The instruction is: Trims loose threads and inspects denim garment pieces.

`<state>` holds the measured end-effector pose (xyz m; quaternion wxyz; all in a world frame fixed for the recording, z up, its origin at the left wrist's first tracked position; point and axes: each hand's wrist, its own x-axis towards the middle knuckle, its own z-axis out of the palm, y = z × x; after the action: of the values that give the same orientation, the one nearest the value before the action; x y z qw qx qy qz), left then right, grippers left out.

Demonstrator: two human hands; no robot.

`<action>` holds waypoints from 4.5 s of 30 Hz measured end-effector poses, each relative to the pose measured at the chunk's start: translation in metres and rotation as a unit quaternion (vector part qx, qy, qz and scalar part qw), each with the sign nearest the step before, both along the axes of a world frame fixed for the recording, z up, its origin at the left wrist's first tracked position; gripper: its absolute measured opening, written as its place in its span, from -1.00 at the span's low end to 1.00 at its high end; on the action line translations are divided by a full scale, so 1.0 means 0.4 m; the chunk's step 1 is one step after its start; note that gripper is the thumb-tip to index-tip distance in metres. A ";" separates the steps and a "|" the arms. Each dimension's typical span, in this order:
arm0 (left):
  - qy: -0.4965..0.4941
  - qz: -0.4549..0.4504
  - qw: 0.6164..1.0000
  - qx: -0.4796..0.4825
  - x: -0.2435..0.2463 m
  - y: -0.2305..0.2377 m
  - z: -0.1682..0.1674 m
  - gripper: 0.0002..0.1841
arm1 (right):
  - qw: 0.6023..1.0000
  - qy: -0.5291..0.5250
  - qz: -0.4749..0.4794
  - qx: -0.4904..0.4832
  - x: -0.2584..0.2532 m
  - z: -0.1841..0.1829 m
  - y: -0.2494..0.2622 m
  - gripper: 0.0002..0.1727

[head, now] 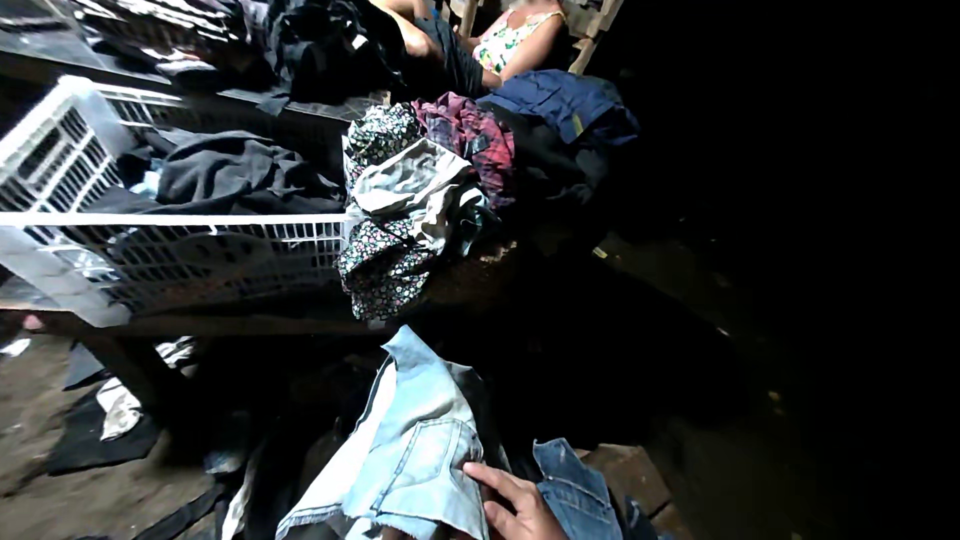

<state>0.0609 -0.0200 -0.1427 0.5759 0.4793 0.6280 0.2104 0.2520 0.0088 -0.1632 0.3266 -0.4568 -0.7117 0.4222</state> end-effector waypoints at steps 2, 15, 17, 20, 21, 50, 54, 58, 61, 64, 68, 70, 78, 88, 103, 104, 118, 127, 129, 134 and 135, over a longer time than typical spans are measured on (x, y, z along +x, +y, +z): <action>0.008 0.001 0.999 -0.050 0.004 0.018 0.035 -0.52 | 1.000 0.000 0.008 -0.005 0.003 0.003 0.003 -0.56; 0.005 0.060 0.998 0.036 0.010 -0.002 -0.020 -0.59 | 0.999 -0.042 0.012 0.004 0.011 0.010 0.015 -0.56; 0.004 0.062 0.998 0.020 0.008 -0.004 -0.017 -0.58 | 0.999 -0.042 0.010 0.002 0.009 0.013 0.015 -0.57; 0.000 -0.011 0.999 -0.033 0.000 0.012 0.022 -0.56 | 0.999 -0.044 0.015 0.007 0.011 0.013 0.020 -0.56; 0.005 -0.022 0.998 -0.057 0.000 0.022 0.041 -0.54 | 0.999 -0.046 0.019 0.011 0.012 0.012 0.022 -0.55; -0.164 0.211 0.962 0.055 -0.058 0.027 0.034 -0.65 | 0.958 0.178 -0.002 -0.224 -0.075 0.074 0.028 -0.62; -0.156 0.232 0.958 0.061 -0.041 0.030 0.036 -0.63 | 0.893 0.258 -0.011 -0.370 -0.068 0.099 0.048 -0.69; -0.156 0.246 0.956 0.045 -0.020 0.047 0.054 -0.67 | 0.947 0.188 0.013 -0.258 -0.063 0.108 0.038 -0.61; -0.139 0.248 0.959 0.007 -0.020 0.050 0.064 -0.72 | 0.998 0.003 0.014 -0.068 -0.055 0.100 0.018 -0.53; -0.187 0.273 0.944 0.003 -0.024 0.035 -0.001 -0.71 | 0.989 -0.133 -0.033 0.052 -0.052 0.092 -0.012 -0.49; -0.238 0.280 0.930 0.019 -0.026 0.008 -0.028 -0.71 | 0.978 -0.164 -0.055 0.116 -0.052 0.084 -0.031 -0.50; -0.235 0.267 0.934 0.041 -0.021 -0.005 -0.031 -0.71 | 0.973 -0.174 -0.059 0.140 -0.056 0.077 -0.030 -0.52; -0.234 0.264 0.935 0.048 -0.018 0.014 0.018 -0.70 | 0.937 0.198 -0.048 -0.285 -0.057 0.108 -0.002 -0.62; -0.218 0.289 0.932 0.024 -0.025 0.006 0.006 -0.64 | 0.992 0.031 0.034 -0.117 -0.032 0.105 -0.017 -0.50; -0.166 0.188 0.966 0.059 -0.027 -0.024 -0.056 -0.60 | 0.976 -0.167 -0.057 0.128 -0.067 0.071 -0.023 -0.50; -0.177 0.189 0.964 0.056 -0.025 -0.021 -0.051 -0.60 | 0.989 -0.110 -0.052 0.085 -0.066 0.066 -0.020 -0.52; -0.298 0.252 0.920 0.044 -0.028 -0.012 -0.005 -0.69 | 0.987 0.043 0.067 -0.139 -0.023 0.113 -0.004 -0.42; -0.285 0.200 0.935 0.072 -0.031 -0.013 -0.013 -0.73 | 0.990 0.094 -0.006 -0.108 -0.034 0.100 -0.007 -0.59; -0.300 0.202 0.930 0.068 -0.031 -0.012 -0.027 -0.75 | 0.987 0.097 0.005 -0.127 -0.032 0.106 -0.010 -0.57; -0.218 0.182 0.958 0.031 -0.046 -0.024 -0.029 -0.72 | 0.986 -0.161 -0.005 0.038 -0.011 0.107 -0.028 -0.47; -0.213 0.178 0.960 0.030 -0.048 -0.025 -0.029 -0.74 | 0.982 -0.179 -0.011 0.064 -0.011 0.106 -0.030 -0.47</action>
<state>0.0418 -0.0301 -0.1543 0.6348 0.3208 0.5594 0.4256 0.2478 -0.0031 -0.1207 0.2268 -0.5108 -0.7792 0.2838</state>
